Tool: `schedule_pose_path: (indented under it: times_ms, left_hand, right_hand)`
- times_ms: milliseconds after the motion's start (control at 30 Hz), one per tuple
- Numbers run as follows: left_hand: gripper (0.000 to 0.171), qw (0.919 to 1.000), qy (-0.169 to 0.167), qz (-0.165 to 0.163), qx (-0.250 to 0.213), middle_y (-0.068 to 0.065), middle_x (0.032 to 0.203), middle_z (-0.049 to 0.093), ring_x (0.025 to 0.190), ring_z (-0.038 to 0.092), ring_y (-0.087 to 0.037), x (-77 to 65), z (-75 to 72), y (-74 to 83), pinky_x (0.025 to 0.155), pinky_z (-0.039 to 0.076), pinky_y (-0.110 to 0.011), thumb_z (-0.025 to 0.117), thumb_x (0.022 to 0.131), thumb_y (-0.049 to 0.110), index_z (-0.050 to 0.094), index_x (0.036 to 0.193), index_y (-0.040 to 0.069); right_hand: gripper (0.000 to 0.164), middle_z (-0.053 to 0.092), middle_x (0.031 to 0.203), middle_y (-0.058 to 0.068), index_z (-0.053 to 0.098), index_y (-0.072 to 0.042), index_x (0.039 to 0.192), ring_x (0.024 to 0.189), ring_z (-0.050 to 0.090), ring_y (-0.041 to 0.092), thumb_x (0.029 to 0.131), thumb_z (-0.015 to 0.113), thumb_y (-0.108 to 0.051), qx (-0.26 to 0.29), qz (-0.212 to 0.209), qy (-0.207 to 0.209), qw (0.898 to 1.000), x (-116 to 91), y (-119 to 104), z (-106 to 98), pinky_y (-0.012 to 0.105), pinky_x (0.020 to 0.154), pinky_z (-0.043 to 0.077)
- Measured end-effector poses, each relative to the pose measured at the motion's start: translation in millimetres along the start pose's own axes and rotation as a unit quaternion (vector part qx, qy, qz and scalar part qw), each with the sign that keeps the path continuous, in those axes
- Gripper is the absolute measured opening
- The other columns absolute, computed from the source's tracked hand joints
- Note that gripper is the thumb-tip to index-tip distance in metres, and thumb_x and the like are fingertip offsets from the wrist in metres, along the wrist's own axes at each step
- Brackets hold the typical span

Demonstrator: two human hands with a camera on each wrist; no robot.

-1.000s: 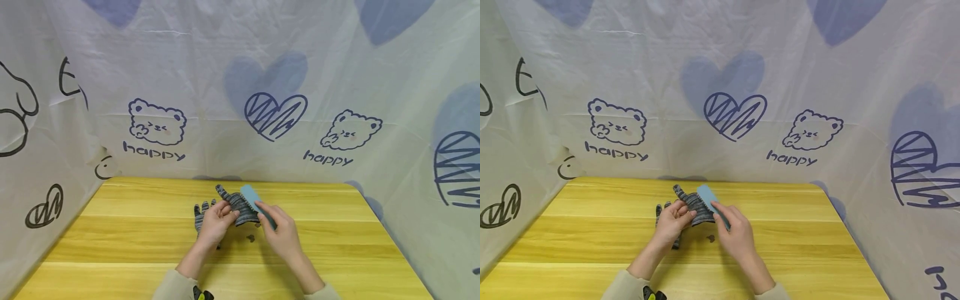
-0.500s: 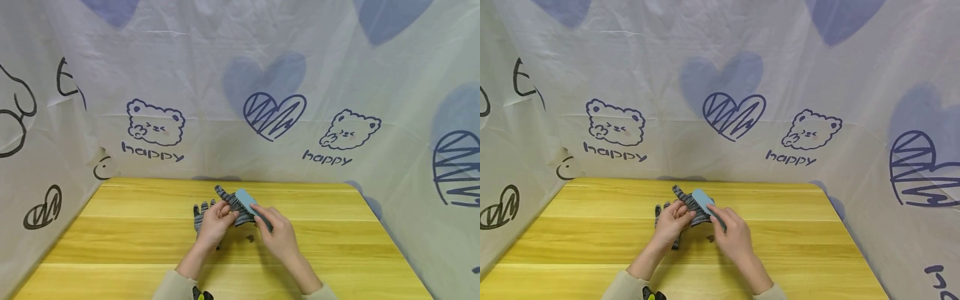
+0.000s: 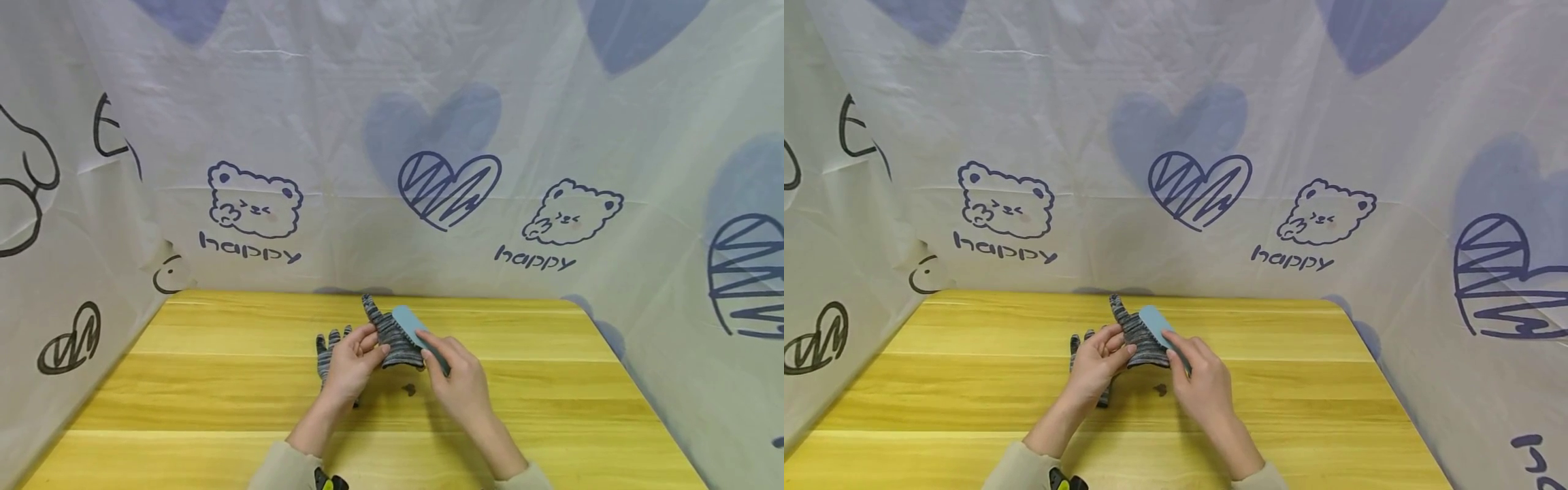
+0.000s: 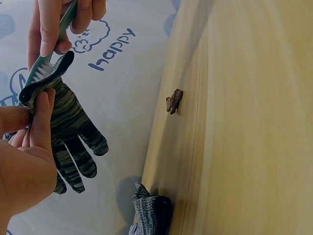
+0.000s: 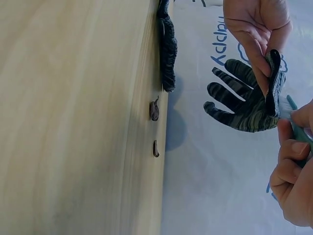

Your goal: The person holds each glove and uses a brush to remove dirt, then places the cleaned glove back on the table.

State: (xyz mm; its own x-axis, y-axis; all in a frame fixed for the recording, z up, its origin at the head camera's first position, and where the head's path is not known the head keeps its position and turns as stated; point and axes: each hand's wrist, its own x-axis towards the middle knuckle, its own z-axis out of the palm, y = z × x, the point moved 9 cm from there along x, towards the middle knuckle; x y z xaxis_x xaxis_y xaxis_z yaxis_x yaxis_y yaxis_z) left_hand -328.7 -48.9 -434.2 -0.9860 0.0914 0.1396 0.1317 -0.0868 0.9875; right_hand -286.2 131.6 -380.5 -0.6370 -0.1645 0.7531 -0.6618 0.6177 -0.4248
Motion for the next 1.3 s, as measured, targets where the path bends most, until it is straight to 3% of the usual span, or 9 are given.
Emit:
schedule_pose_path:
  times_ms: [200,400,667,867,1000,1300]
  left_hand:
    - [0.061,1.0,0.0,-0.003,-0.003,-0.033,0.151,0.046,0.145,0.04,-0.044,0.3,0.0,-0.7,0.109,0.048,-0.044,0.063,0.101,0.0,0.036,0.154,-0.013]
    - [0.064,1.0,0.001,0.002,-0.008,-0.036,0.153,0.042,0.144,0.039,-0.046,-1.3,0.5,1.6,0.106,0.052,-0.04,0.062,0.1,-0.001,0.032,0.155,-0.015]
    - [0.064,1.0,0.008,0.0,-0.003,-0.034,0.152,0.044,0.141,0.045,-0.045,2.9,-8.5,4.0,0.095,0.057,-0.026,0.063,0.1,-0.001,0.033,0.155,-0.014]
    - [0.059,0.9997,0.023,0.008,-0.003,-0.034,0.147,0.051,0.132,0.055,-0.043,8.1,-24.3,13.9,0.084,0.057,-0.02,0.062,0.099,-0.005,0.037,0.152,-0.015]
    - [0.056,0.9996,0.027,0.009,0.002,-0.033,0.145,0.053,0.13,0.058,-0.039,10.4,-38.1,21.5,0.085,0.057,-0.019,0.062,0.099,-0.006,0.041,0.151,-0.014]
    - [0.059,0.9981,0.028,-0.012,0.054,-0.03,0.152,0.048,0.133,0.056,-0.033,12.3,-88.7,22.8,0.091,0.055,-0.018,0.06,0.101,-0.004,0.037,0.154,-0.011]
  right_hand:
    - [0.04,0.071,0.091,0.003,0.074,-0.01,0.127,0.066,0.054,0.006,0.089,0.078,0.001,-0.008,0.009,0.016,1.0,-2,5,-2,0.021,0.054,0.048]
    - [0.039,0.07,0.089,0.007,0.074,-0.011,0.128,0.062,0.048,0.006,0.091,0.076,0.001,-0.012,0.044,0.035,0.998,-4,14,-9,0.02,0.05,0.041]
    - [0.037,0.071,0.095,0.007,0.073,-0.011,0.13,0.066,0.053,0.008,0.095,0.074,-0.002,0.013,0.065,0.023,0.998,-1,18,-10,0.023,0.053,0.046]
    - [0.038,0.073,0.106,0.014,0.069,-0.009,0.136,0.078,0.062,0.017,0.099,0.069,-0.003,0.031,0.08,0.025,0.996,4,26,-20,0.029,0.063,0.055]
    - [0.039,0.072,0.115,0.016,0.066,-0.01,0.139,0.087,0.064,0.022,0.101,0.067,-0.005,0.024,0.108,0.016,0.994,3,38,-28,0.036,0.071,0.058]
    - [0.038,0.069,0.121,0.018,0.06,-0.008,0.145,0.097,0.066,0.03,0.107,0.058,-0.01,-0.019,0.147,-0.033,0.988,-9,75,-39,0.05,0.08,0.056]
